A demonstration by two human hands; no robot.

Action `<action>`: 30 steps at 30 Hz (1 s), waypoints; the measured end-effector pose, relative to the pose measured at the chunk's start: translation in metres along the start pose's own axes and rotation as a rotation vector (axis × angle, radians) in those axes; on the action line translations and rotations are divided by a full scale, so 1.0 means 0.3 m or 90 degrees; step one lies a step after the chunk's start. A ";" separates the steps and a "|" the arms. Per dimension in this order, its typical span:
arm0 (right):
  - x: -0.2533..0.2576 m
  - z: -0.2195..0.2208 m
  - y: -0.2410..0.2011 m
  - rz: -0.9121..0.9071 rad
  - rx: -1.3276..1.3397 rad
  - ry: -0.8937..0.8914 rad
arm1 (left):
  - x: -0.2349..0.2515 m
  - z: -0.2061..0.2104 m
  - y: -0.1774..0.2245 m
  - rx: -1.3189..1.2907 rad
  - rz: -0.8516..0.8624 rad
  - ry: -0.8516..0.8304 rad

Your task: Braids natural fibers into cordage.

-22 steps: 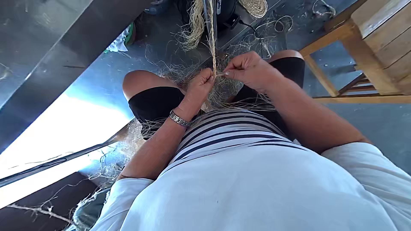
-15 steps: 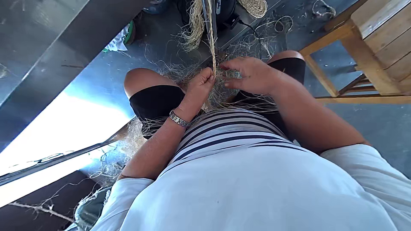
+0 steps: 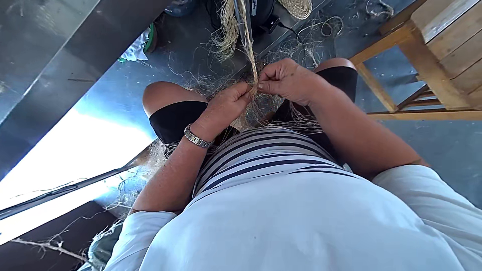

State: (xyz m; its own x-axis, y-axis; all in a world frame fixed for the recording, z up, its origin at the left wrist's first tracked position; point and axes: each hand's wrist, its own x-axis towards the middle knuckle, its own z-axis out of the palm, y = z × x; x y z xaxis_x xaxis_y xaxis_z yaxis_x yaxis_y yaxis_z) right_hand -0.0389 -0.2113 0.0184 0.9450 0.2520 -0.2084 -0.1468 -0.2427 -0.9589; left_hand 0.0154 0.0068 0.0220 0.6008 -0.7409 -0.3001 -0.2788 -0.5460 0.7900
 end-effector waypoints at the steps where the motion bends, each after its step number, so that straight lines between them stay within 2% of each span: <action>1: 0.002 0.002 0.002 -0.003 0.006 -0.003 | -0.004 -0.011 0.000 0.017 -0.003 0.000; 5: 0.007 0.012 -0.003 0.017 0.070 -0.025 | -0.006 -0.046 0.004 0.041 -0.022 0.014; 11: 0.016 0.012 0.022 -0.053 0.042 -0.002 | 0.004 -0.061 -0.006 -0.076 0.002 0.011; 17: 0.021 0.016 0.030 -0.061 0.044 0.008 | 0.001 -0.091 0.033 0.129 -0.018 0.008; 20: 0.021 0.018 0.031 -0.061 0.053 0.006 | 0.010 -0.095 0.025 0.099 -0.017 0.015; 24: 0.021 0.023 0.026 -0.053 0.031 0.011 | 0.015 -0.118 0.027 0.118 -0.040 -0.051; 27: 0.020 0.048 0.020 -0.067 -0.065 0.063 | 0.010 -0.123 0.037 0.123 -0.031 -0.051; 30: 0.007 0.116 0.000 -0.093 -0.219 0.190 | -0.007 -0.063 0.029 0.056 0.015 0.039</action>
State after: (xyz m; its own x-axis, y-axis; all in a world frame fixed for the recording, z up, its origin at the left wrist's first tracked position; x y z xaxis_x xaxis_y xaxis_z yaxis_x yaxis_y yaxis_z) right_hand -0.0470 -0.1783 0.0114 0.9986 0.0385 0.0365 0.0515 -0.5331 -0.8445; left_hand 0.0257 0.0108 0.0396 0.6369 -0.7304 -0.2468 -0.3568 -0.5630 0.7455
